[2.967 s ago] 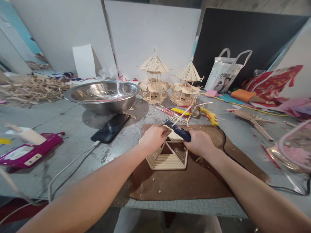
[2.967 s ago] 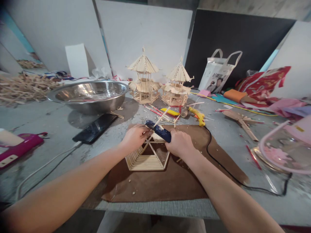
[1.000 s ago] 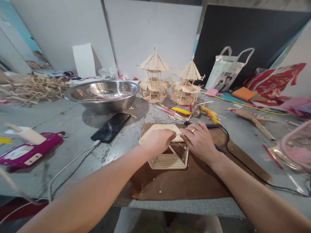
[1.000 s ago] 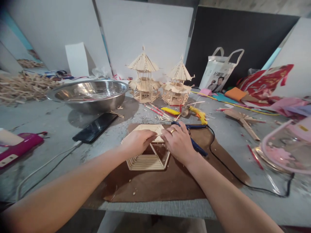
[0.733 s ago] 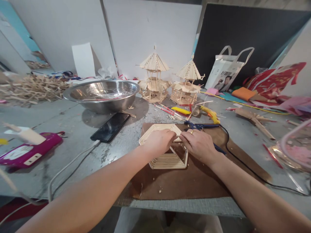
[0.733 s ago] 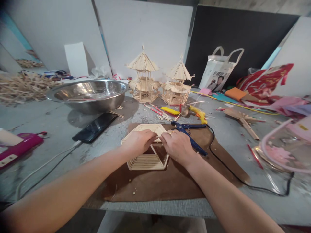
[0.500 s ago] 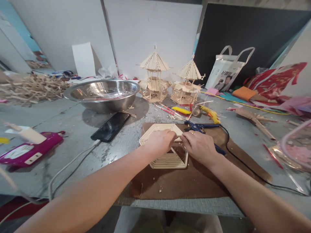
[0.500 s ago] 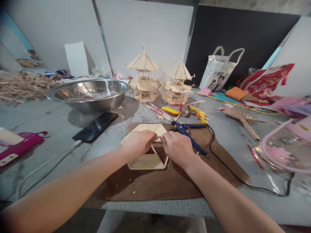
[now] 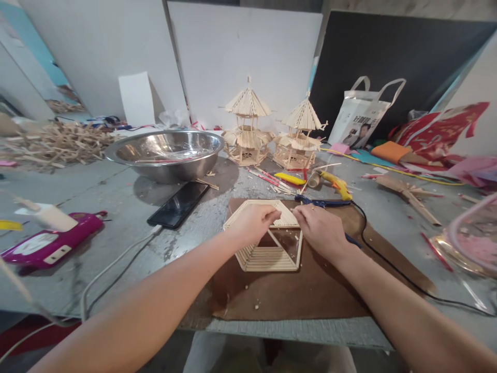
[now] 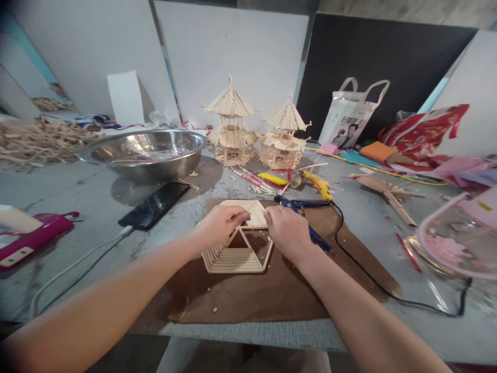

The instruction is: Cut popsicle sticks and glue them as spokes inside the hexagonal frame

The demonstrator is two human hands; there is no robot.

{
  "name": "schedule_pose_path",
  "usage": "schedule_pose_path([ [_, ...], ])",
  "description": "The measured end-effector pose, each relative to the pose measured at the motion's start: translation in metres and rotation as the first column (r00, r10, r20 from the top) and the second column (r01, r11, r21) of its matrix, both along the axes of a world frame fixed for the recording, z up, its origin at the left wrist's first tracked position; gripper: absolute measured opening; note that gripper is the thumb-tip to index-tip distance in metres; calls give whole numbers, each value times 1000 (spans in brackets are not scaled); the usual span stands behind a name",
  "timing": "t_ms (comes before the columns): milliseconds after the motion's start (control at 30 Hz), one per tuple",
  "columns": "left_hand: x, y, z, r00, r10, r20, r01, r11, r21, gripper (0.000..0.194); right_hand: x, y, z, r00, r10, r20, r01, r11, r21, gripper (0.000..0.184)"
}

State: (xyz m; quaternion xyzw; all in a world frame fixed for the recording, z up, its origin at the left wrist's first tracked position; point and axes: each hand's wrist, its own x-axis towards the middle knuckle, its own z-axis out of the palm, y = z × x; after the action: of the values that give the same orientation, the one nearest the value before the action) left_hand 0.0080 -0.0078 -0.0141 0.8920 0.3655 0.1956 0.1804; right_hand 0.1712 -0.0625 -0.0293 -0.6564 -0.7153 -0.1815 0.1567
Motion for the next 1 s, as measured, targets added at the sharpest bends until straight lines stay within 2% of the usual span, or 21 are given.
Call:
schedule_pose_path([
  [100,-6,8,1,988,-46,148,80,970,-232,36,18,6,0,998,49,-25,-47,996,81,27],
  [167,-8,8,2,983,-71,171,133,914,-384,37,27,7,2,998,50,-22,-46,987,153,27],
  [233,-9,8,3,985,-87,148,147,872,-467,36,33,7,5,999,24,-33,-17,983,183,27],
  [333,-9,8,4,993,-74,96,111,880,-463,32,35,7,5,998,27,-60,-17,988,151,29],
  [433,-9,11,4,996,-75,50,90,881,-465,25,34,12,-3,998,24,-66,-18,995,98,32],
  [567,-7,12,2,999,-19,34,33,882,-470,25,35,19,-14,1000,-25,-17,25,1000,-4,49],
  [633,-6,11,2,998,-2,57,30,876,-482,23,35,19,-16,1000,5,-26,-5,1000,-3,43],
  [733,-5,9,2,995,-1,96,49,865,-499,19,28,14,-11,980,159,-119,-156,987,39,28],
  [867,-5,8,1,988,-26,154,100,862,-497,20,11,5,-4,880,426,-212,-421,904,72,23],
  [1000,-6,9,-2,987,-81,140,143,840,-523,20,-1,1,-2,825,503,-259,-503,862,71,18],
])
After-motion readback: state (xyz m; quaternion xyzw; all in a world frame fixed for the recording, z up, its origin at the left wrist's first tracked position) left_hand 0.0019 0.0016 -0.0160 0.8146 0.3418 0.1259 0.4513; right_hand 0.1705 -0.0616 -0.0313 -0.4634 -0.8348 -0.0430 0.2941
